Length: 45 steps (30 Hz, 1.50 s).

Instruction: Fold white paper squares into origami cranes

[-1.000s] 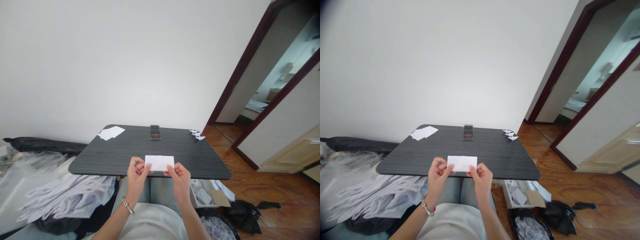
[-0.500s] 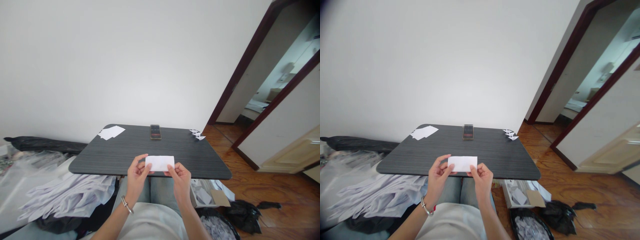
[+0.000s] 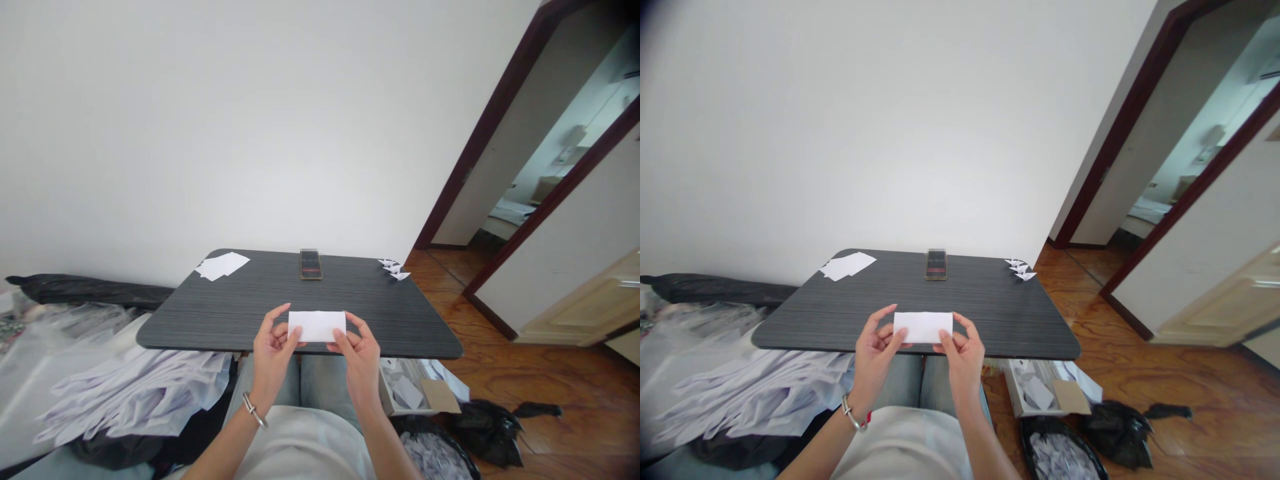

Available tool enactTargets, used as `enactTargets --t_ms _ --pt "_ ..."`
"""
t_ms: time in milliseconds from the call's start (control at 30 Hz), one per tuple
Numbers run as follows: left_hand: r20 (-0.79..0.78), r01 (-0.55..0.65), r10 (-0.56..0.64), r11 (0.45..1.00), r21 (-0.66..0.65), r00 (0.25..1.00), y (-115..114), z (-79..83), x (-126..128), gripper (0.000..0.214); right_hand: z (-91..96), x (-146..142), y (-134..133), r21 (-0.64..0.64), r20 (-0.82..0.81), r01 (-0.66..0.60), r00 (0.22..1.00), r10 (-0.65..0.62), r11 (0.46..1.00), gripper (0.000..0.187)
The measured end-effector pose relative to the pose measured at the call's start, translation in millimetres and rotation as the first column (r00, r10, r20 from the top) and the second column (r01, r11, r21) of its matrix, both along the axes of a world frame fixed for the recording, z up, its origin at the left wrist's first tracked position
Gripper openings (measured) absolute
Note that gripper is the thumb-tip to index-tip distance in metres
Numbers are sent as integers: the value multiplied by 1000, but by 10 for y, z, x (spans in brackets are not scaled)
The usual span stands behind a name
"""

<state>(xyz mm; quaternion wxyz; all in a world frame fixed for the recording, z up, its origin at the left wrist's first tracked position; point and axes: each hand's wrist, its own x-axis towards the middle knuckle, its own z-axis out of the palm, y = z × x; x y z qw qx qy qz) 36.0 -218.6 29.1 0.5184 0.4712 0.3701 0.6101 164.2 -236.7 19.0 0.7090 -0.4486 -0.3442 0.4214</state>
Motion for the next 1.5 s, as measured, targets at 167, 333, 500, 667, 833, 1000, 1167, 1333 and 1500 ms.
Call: enactTargets --t_ms 167,333,500,667,833,1000,1167,1333,1500 --pt "-2 35 -35 998 -42 999 13 4 17 57 -45 -14 -3 -1 33 -46 998 46 999 38" --pt "-41 36 -39 997 -73 998 11 14 28 56 -58 -33 -5 7 46 -65 997 65 998 35" --pt "-59 15 -19 997 -73 998 5 30 25 52 -52 -35 0 3 47 -49 998 49 999 34" --pt "-79 6 -11 999 -53 997 13 35 38 44 -37 -29 -1 3 58 -49 997 49 999 32" --pt "-116 16 -23 998 -57 993 7 20 65 43 -14 -49 -16 7 66 -30 997 30 1000 31" --pt "-161 -12 5 999 -46 987 -9 11 64 43 4 -67 -30 2 43 -39 998 39 999 31" --pt "-188 -30 22 999 -40 982 -28 28 59 41 16 -61 -37 10 22 -62 998 62 998 29" --pt "-190 -26 20 999 -28 982 -43 35 65 41 18 -55 -37 12 -18 -98 995 98 995 27" --pt "-184 -20 15 999 -28 983 -41 34 57 41 8 -59 -49 23 -25 -111 993 111 994 23"
